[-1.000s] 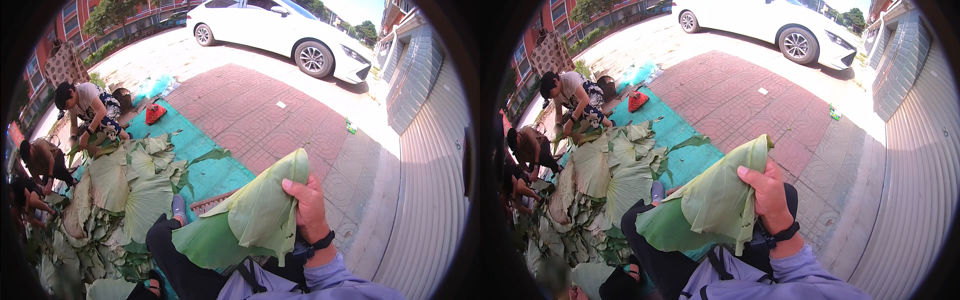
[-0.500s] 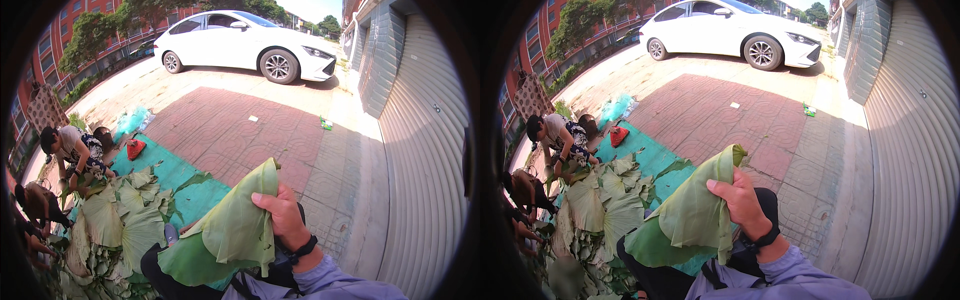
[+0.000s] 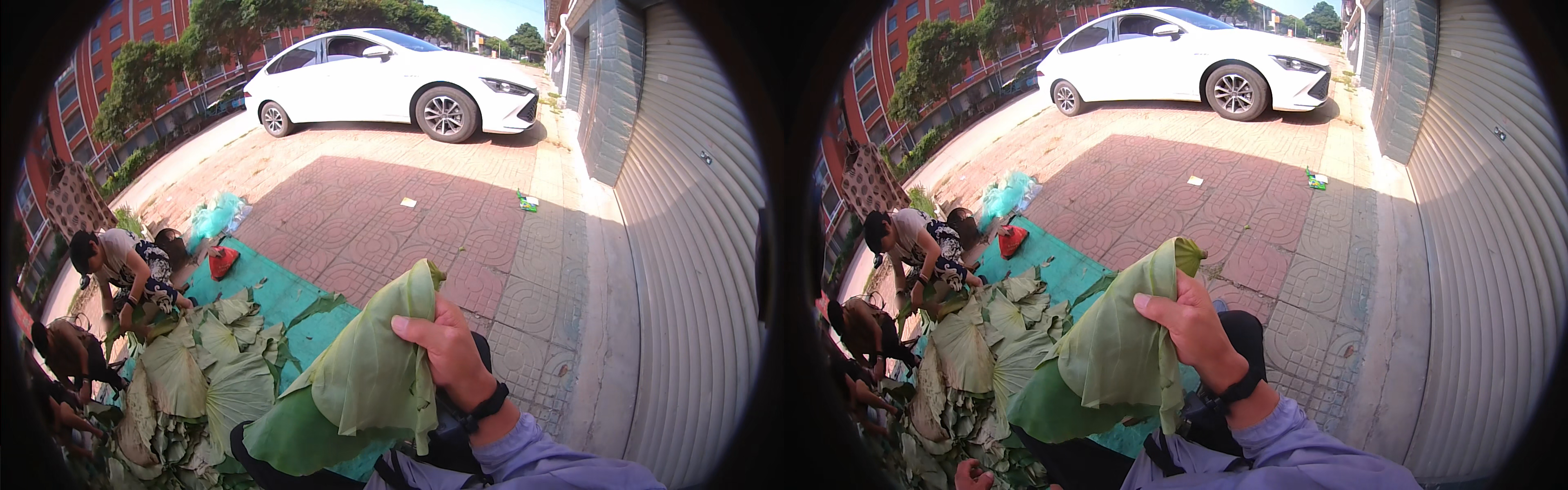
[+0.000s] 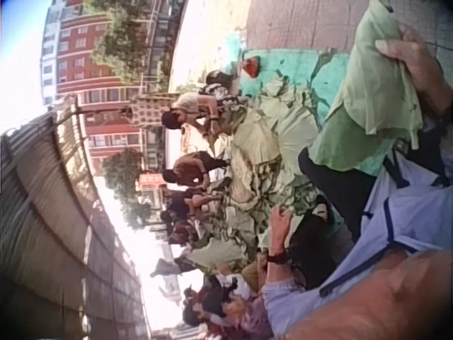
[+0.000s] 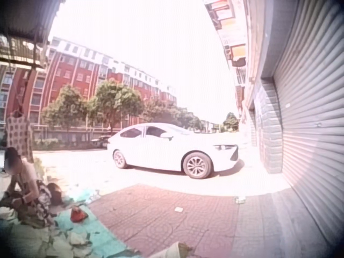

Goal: The person picks up large lotus leaves from a pile on the ground and folds them individually by hand before placing them back down.

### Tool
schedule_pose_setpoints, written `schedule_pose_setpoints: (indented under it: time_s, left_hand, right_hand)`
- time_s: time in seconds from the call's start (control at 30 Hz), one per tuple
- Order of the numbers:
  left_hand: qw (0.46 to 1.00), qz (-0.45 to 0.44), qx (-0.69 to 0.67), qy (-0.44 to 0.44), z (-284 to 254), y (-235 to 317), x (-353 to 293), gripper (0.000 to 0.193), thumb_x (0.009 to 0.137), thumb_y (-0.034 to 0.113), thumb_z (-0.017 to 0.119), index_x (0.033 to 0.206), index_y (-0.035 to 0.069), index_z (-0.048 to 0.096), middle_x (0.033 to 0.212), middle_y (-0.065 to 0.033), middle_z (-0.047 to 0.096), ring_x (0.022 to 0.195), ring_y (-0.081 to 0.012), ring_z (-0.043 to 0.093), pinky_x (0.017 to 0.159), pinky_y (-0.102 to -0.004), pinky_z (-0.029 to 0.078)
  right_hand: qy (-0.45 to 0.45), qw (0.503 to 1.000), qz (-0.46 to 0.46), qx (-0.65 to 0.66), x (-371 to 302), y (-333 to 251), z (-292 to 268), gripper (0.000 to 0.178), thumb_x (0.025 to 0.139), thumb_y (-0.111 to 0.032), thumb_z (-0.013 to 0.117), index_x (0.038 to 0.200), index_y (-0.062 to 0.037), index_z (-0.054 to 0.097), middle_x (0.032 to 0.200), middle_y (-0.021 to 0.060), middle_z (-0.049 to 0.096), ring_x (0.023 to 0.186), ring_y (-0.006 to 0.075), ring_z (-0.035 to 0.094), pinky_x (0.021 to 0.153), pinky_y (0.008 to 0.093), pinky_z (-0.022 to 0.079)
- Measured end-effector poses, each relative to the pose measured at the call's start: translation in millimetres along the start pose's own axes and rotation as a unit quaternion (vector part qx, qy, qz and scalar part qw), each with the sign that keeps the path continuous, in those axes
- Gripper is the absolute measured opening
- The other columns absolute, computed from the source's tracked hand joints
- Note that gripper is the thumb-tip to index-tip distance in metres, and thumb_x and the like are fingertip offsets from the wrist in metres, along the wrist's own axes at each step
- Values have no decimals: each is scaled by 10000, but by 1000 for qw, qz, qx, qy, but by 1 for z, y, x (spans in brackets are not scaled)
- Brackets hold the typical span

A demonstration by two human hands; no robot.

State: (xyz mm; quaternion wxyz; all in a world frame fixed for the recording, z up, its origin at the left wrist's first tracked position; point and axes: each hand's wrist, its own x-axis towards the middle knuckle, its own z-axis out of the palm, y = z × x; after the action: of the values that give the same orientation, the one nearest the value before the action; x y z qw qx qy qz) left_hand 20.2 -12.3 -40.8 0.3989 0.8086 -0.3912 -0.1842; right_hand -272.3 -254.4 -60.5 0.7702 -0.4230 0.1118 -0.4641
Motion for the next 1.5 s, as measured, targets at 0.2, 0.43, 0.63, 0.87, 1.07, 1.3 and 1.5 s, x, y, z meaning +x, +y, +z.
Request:
schedule_pose_setpoints:
  time_s: [0.2, 0.43, 0.63, 0.87, 1.07, 1.3, 1.5]
  left_hand:
    - [994, 104, -18, 38, -39, 32, -2, 378, 720, 151, 585, 1055, 17, 472, 1009, -35, 476, 873, -124, 479, 784, -259, 399]
    - [984, 176, 22, 16, -54, 108, -5, 316, 665, 114, 569, 962, 30, 503, 1009, -55, 467, 860, -136, 474, 765, -276, 394]
    - [990, 111, 89, 20, -93, 133, -1, 295, 605, 40, 526, 897, 49, 484, 949, -47, 447, 827, -128, 449, 722, -269, 385]
    - [973, -6, 220, 67, -165, 20, -27, 297, 599, 86, 608, 871, 13, 515, 838, -79, 480, 734, -147, 493, 621, -274, 421]
    - [892, -228, 365, -137, -165, -62, -78, 330, 566, 131, 691, 815, -33, 551, 765, -116, 527, 670, -155, 536, 550, -277, 439]
    - [754, -483, 365, -256, -172, -68, -172, 288, 576, 164, 708, 791, -5, 616, 703, -94, 576, 599, -131, 545, 527, -292, 446]
    - [820, -376, 408, -142, -163, -13, -150, 273, 619, 189, 689, 811, 8, 622, 683, -78, 588, 613, -140, 555, 573, -281, 445]
  right_hand:
    - [-14, 999, -20, -24, 6, -13, 8, 181, 786, -15, 493, 962, 24, 513, 879, 67, 582, 787, 129, 563, 710, 261, 462]
    - [-37, 997, -41, -57, 20, -37, 28, 171, 783, -11, 497, 950, 21, 517, 870, 70, 588, 780, 136, 570, 706, 268, 469]
    - [-25, 997, -44, -51, 34, -58, 34, 165, 787, -14, 499, 945, 23, 529, 858, 79, 596, 765, 142, 585, 691, 268, 488]
    - [-7, 997, -56, -47, 28, -68, 30, 177, 792, -11, 491, 962, 22, 525, 867, 95, 594, 763, 154, 590, 686, 277, 496]
    - [39, 990, -121, -61, 41, -74, 23, 207, 786, -21, 490, 982, 35, 526, 882, 123, 598, 760, 184, 603, 699, 293, 509]
    - [-71, 972, -192, -116, 58, -63, 6, 242, 804, -64, 493, 1021, 41, 517, 938, 131, 590, 827, 202, 599, 763, 305, 496]
    - [-64, 970, -215, -95, 58, -75, 9, 192, 807, -79, 531, 968, 24, 550, 882, 102, 610, 759, 165, 605, 710, 255, 490]
